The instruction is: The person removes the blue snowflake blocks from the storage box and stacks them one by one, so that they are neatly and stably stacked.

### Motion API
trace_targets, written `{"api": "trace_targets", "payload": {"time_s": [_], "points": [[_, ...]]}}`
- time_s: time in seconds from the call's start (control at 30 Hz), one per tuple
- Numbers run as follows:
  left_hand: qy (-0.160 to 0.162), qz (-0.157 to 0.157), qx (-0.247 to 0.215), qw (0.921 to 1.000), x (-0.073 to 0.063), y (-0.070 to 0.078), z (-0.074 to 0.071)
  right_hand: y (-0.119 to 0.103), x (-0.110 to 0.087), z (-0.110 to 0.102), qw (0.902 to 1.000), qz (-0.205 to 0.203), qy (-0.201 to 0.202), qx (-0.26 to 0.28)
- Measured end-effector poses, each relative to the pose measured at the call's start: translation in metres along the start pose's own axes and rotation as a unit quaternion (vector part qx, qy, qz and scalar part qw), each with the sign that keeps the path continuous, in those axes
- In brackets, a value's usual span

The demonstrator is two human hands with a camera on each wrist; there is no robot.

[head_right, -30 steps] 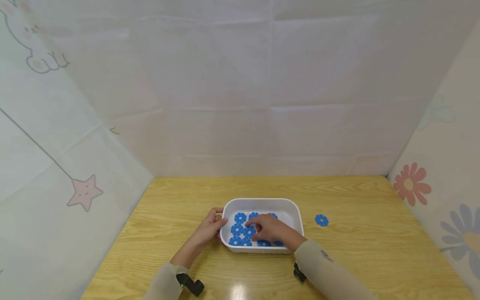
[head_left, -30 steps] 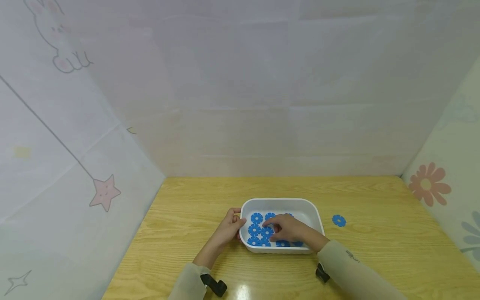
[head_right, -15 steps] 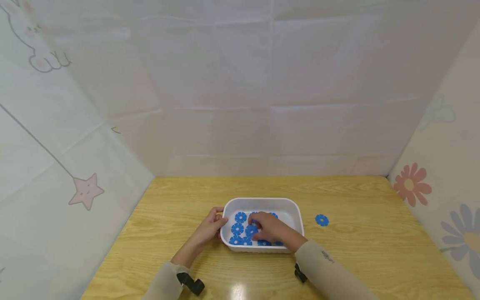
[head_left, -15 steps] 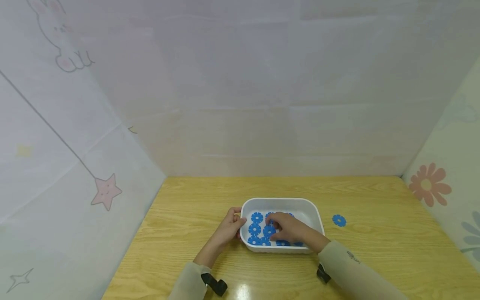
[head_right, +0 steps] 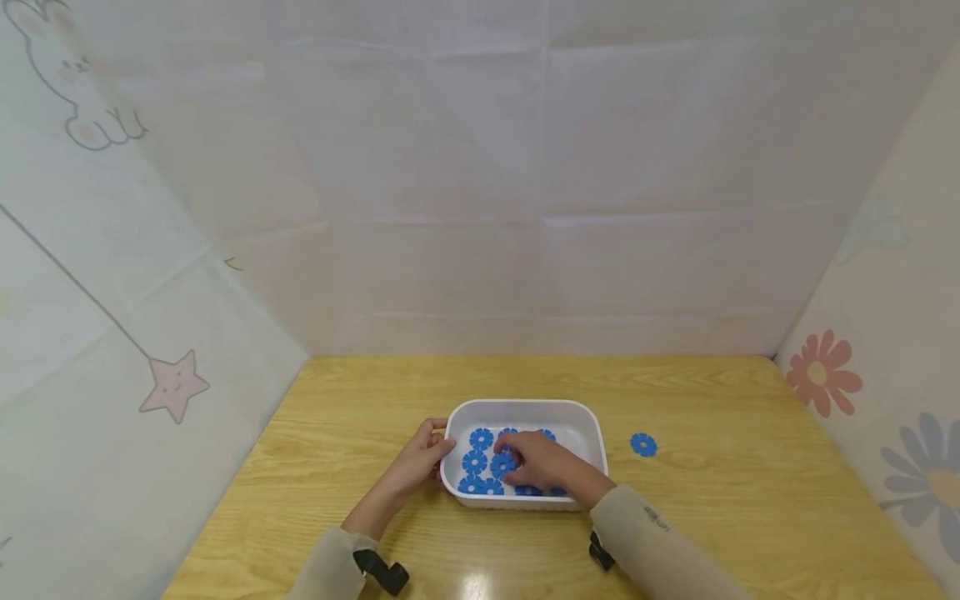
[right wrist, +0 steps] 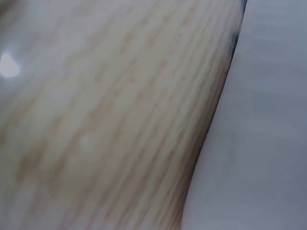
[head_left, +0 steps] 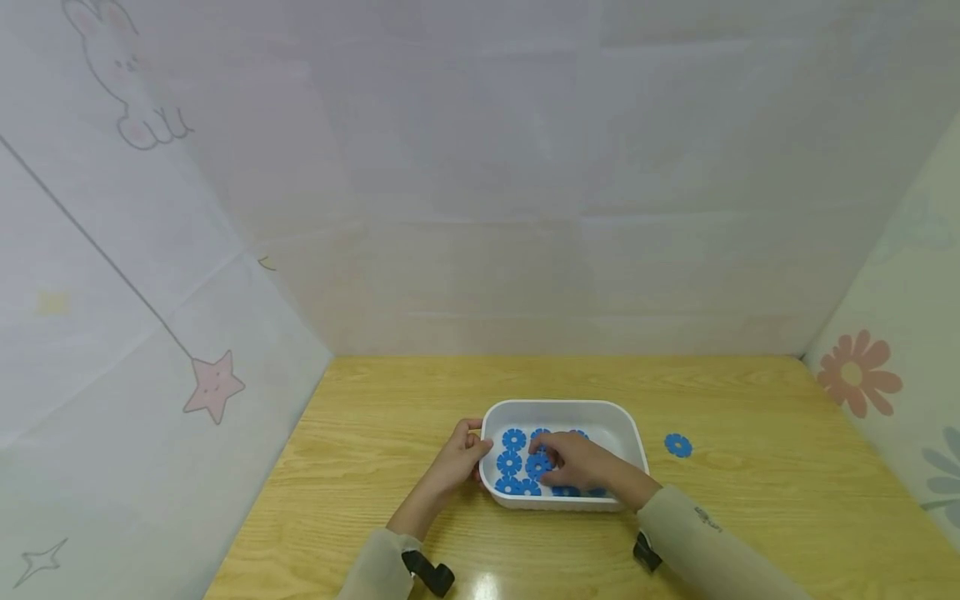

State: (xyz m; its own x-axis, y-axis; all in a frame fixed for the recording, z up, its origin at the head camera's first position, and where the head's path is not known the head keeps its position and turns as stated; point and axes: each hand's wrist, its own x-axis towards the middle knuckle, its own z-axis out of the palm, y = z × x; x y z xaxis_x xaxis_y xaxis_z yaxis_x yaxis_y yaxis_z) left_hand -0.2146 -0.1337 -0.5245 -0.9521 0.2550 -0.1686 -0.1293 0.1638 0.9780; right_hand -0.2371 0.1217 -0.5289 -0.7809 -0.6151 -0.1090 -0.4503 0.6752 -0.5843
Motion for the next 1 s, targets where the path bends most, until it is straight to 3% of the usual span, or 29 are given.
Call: {"api": "trace_targets", "payload": {"time_s": [0.47, 0.73, 1.0], "points": [[0.002, -0.005, 0.005, 1.0000, 0.002, -0.001, 0.000, 0.003, -0.002, -0.004, 0.9998, -0.020, 0.007, 0.006], [0.005, -0.002, 0.002, 1.0000, -0.002, 0.001, 0.001, -0.002, -0.014, -0.015, 0.9947, -0.042, 0.086, 0.037], [0.009, -0.011, 0.000, 0.9999, -0.001, 0.001, 0.001, 0.000, -0.043, -0.036, 0.9840, -0.075, 0.154, 0.051]]}}
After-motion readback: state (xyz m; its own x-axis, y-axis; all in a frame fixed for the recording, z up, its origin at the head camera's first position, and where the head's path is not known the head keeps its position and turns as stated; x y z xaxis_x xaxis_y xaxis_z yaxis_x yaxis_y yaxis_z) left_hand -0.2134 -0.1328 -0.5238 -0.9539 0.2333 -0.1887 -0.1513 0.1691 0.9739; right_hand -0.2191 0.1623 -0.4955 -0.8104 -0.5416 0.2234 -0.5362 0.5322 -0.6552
